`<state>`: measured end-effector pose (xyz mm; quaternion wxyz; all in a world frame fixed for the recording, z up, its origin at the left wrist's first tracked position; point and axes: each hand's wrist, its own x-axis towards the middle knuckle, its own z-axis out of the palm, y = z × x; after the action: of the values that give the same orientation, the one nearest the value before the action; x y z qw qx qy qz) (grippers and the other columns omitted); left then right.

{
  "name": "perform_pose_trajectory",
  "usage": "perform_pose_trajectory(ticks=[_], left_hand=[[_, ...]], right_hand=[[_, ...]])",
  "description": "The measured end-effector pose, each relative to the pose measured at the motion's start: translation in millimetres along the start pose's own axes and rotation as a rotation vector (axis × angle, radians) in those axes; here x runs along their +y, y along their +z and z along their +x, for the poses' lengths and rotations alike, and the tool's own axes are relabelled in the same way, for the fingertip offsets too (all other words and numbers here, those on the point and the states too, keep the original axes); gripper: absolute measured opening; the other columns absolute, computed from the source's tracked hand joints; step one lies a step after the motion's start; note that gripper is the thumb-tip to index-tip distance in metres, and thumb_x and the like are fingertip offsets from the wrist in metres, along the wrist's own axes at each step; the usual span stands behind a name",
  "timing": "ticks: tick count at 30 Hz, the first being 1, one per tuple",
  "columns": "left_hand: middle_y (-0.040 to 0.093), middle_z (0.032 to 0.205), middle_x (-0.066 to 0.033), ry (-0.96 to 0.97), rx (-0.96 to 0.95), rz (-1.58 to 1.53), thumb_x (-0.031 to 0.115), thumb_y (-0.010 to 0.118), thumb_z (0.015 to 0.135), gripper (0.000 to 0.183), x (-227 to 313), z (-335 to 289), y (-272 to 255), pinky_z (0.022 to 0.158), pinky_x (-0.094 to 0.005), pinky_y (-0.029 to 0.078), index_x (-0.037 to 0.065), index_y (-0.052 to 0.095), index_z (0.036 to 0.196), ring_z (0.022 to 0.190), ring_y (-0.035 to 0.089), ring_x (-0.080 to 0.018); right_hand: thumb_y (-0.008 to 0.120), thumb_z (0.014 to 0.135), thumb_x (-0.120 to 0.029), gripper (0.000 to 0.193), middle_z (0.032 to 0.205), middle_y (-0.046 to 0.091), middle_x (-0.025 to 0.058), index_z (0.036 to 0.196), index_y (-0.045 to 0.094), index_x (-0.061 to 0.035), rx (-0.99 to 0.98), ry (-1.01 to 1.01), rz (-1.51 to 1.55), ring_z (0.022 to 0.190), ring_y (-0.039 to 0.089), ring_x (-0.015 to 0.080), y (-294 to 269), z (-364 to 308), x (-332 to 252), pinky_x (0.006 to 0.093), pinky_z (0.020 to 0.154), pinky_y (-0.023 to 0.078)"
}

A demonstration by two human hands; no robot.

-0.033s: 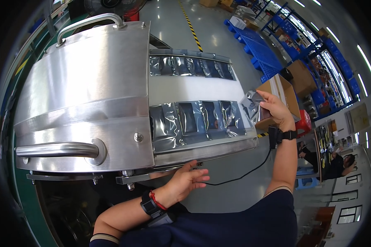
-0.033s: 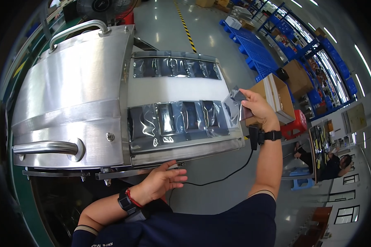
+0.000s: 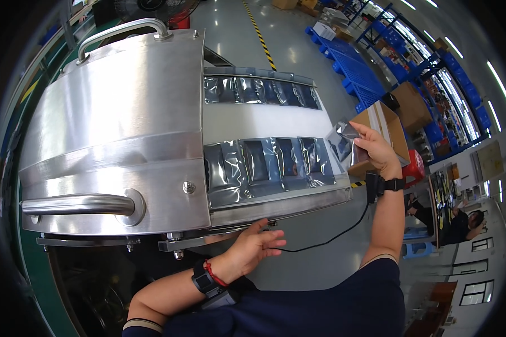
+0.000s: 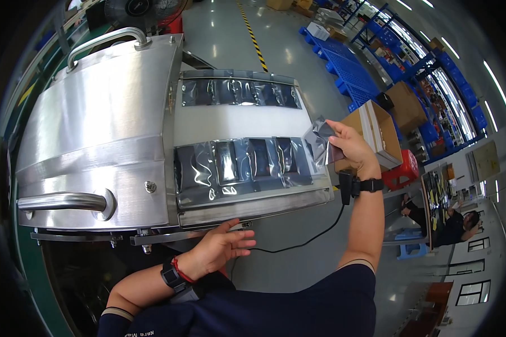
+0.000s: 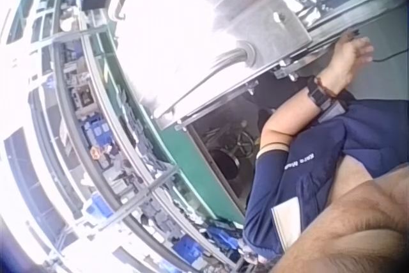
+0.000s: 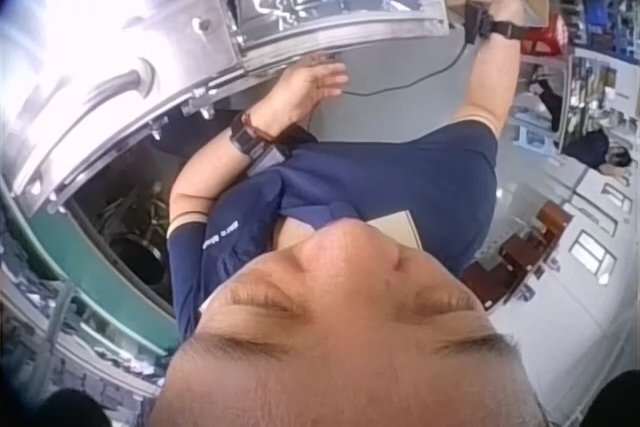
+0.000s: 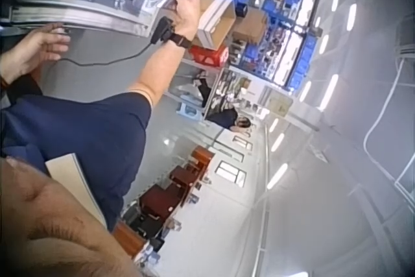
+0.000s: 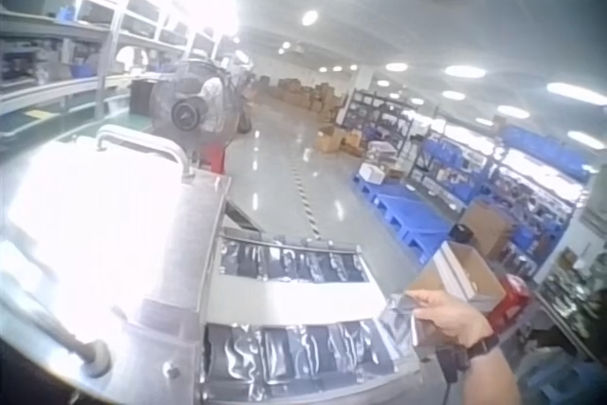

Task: Arranging and sealing silver material pouches on an industrial machine.

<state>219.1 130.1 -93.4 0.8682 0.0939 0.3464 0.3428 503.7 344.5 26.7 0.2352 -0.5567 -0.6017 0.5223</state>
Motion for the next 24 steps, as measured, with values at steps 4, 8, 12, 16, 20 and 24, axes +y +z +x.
perform_pose_trajectory(ticks=[4,8,12,16,20,24], left_hand=[[0.047,0.122,-0.0178,0.0,-0.028,-0.055,0.012,0.054,0.087,0.076,-3,4,-4,0.084,-0.0376,0.047,-0.002,0.0,0.139,0.107,0.052,-0.0282],[0.042,0.126,-0.0188,-0.004,-0.051,-0.102,0.014,0.052,0.088,0.078,-2,4,-4,0.086,-0.0383,0.046,-0.003,-0.005,0.139,0.11,0.051,-0.0298],[0.036,0.131,-0.019,0.001,-0.008,-0.199,0.017,0.052,0.089,0.069,-5,2,2,0.089,-0.0402,0.045,-0.003,0.008,0.138,0.112,0.049,-0.0316],[0.03,0.136,-0.0161,0.007,-0.011,-0.321,0.021,0.053,0.089,0.048,-6,2,4,0.092,-0.0427,0.042,0.001,0.028,0.125,0.117,0.044,-0.0336],[0.024,0.14,-0.0137,0.025,-0.025,-0.365,0.021,0.051,0.09,0.052,-3,-3,9,0.092,-0.0414,0.043,0.0,0.026,0.129,0.12,0.041,-0.0331],[0.019,0.142,-0.0142,0.029,-0.006,-0.333,0.018,0.049,0.091,0.061,-4,-5,6,0.091,-0.0391,0.043,-0.001,0.014,0.137,0.12,0.042,-0.0319]], right_hand=[[0.045,0.084,0.004,0.053,0.117,0.053,0.0065,0.134,0.03,0.0033,-0.02,-0.101,0.11,0.098,0.054,0.0094,-1,6,26,0.0197,0.084,0.043],[0.045,0.085,0.004,0.052,0.097,0.058,0.0029,0.134,0.032,-0.0023,-0.018,0.007,0.171,0.073,0.057,0.0057,-2,11,85,0.0199,0.06,0.048],[0.048,0.084,0.002,0.047,0.088,0.06,0.0033,0.129,0.039,-0.0027,0.124,0.102,0.189,0.068,0.058,0.0084,2,4,104,0.02,0.057,0.047],[0.056,0.08,0.0,0.05,0.081,0.059,0.0017,0.128,0.04,-0.0022,0.181,0.106,-0.018,0.066,0.056,0.0099,4,7,112,0.0224,0.06,0.047],[0.063,0.076,-0.005,0.051,0.089,0.059,0.0065,0.124,0.045,-0.0026,0.356,0.196,-0.414,0.076,0.057,0.0173,33,-10,83,0.0294,0.07,0.047],[0.073,0.06,-0.013,0.056,0.101,0.05,0.0151,0.111,0.052,-0.0042,0.358,-0.36,-0.96,0.097,0.046,0.0344,89,-60,45,0.0417,0.082,0.039]])
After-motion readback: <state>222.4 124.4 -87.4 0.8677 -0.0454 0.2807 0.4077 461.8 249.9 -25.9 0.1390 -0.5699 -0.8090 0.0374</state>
